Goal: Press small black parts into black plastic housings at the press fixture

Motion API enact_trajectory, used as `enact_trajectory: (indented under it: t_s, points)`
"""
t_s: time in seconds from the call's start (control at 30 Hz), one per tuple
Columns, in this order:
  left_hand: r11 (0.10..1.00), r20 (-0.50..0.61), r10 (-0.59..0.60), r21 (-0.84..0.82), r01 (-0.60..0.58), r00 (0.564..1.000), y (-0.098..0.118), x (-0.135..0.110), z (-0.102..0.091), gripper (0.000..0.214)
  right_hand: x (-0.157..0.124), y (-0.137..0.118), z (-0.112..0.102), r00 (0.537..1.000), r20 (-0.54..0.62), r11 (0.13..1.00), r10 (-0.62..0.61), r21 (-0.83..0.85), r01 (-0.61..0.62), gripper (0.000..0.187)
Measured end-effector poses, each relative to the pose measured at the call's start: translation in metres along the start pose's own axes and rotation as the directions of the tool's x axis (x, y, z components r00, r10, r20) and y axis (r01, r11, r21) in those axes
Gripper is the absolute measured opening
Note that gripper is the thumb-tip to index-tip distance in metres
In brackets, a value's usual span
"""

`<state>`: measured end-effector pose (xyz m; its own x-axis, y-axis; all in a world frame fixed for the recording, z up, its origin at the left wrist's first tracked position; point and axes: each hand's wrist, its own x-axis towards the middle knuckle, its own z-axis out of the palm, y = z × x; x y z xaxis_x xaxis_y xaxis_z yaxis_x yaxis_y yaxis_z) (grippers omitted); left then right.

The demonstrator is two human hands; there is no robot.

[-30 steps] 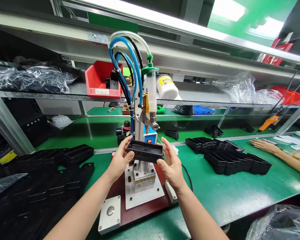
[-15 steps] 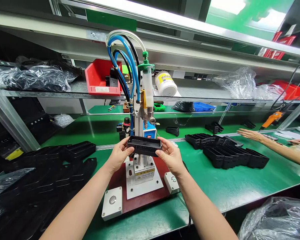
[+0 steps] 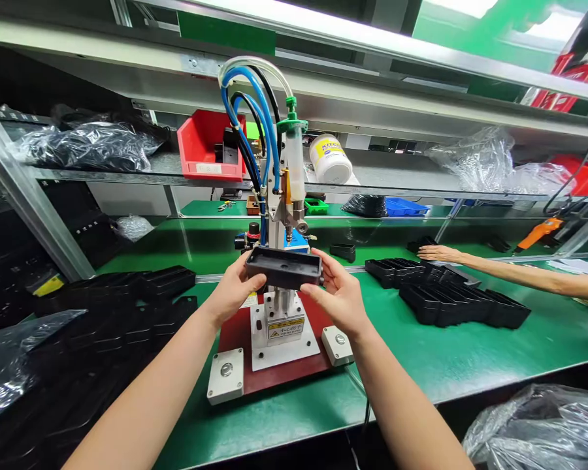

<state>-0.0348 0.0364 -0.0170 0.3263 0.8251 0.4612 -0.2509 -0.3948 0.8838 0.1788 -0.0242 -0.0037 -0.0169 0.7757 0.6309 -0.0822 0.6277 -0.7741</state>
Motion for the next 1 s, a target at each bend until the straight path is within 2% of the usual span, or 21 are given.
enact_trajectory:
  t_s: [0.07, 0.17, 0.27, 0.37, 0.47, 0.57, 0.63, 0.73, 0.83, 0.93, 1.0]
  points:
    - [0.992, 0.006, 0.034, 0.119, -0.035, 0.999, 0.013, -0.023, -0.002, 0.072, -0.015, -0.01, 0.002, 0.998, 0.056, 1.0, 0.013, 0.027, -0.014, 0.065]
    - [0.953, 0.049, 0.08, 0.288, -0.091, 0.996, 0.025, -0.072, 0.001, 0.071, -0.049, -0.015, 0.005, 0.988, 0.121, 0.989, 0.094, 0.099, -0.106, 0.062]
    - [0.946, 0.094, 0.102, 0.299, -0.125, 0.99, 0.025, -0.12, 0.01, 0.07, -0.082, -0.01, 0.006, 0.96, 0.202, 0.944, 0.196, 0.226, -0.241, 0.062]
    - [0.913, 0.044, 0.175, 0.367, -0.179, 0.984, 0.018, -0.147, 0.023, 0.049, -0.101, 0.001, 0.006, 0.932, 0.256, 0.895, 0.258, 0.299, -0.33, 0.063]
    - [0.86, -0.069, 0.248, 0.476, -0.186, 0.966, 0.011, -0.156, 0.039, 0.027, -0.113, 0.011, 0.003, 0.938, 0.166, 0.893, 0.303, 0.295, -0.341, 0.062]
    - [0.855, -0.225, 0.265, 0.505, -0.121, 0.938, 0.004, -0.161, 0.054, 0.023, -0.128, 0.016, 0.003, 0.94, 0.03, 0.896, 0.339, 0.295, -0.332, 0.055]
    - [0.868, -0.307, 0.256, 0.491, -0.078, 0.917, -0.002, -0.165, 0.063, 0.024, -0.141, 0.015, 0.006, 0.933, 0.006, 0.893, 0.36, 0.285, -0.347, 0.054]
    - [0.883, -0.293, 0.238, 0.462, -0.081, 0.926, -0.011, -0.171, 0.074, 0.025, -0.157, 0.009, 0.014, 0.938, 0.024, 0.909, 0.346, 0.241, -0.341, 0.055]
    - [0.887, -0.263, 0.225, 0.454, -0.086, 0.938, -0.016, -0.175, 0.079, 0.026, -0.165, 0.006, 0.016, 0.941, 0.019, 0.933, 0.339, 0.126, -0.338, 0.05]
    - [0.883, -0.307, 0.22, 0.466, -0.056, 0.926, -0.017, -0.179, 0.071, 0.024, -0.168, 0.011, 0.006, 0.942, -0.045, 0.94, 0.334, -0.057, -0.336, 0.037]
    - [0.874, -0.359, 0.216, 0.486, -0.016, 0.908, -0.018, -0.181, 0.059, 0.023, -0.168, 0.019, -0.006, 0.953, -0.101, 0.934, 0.285, -0.196, -0.3, 0.03]
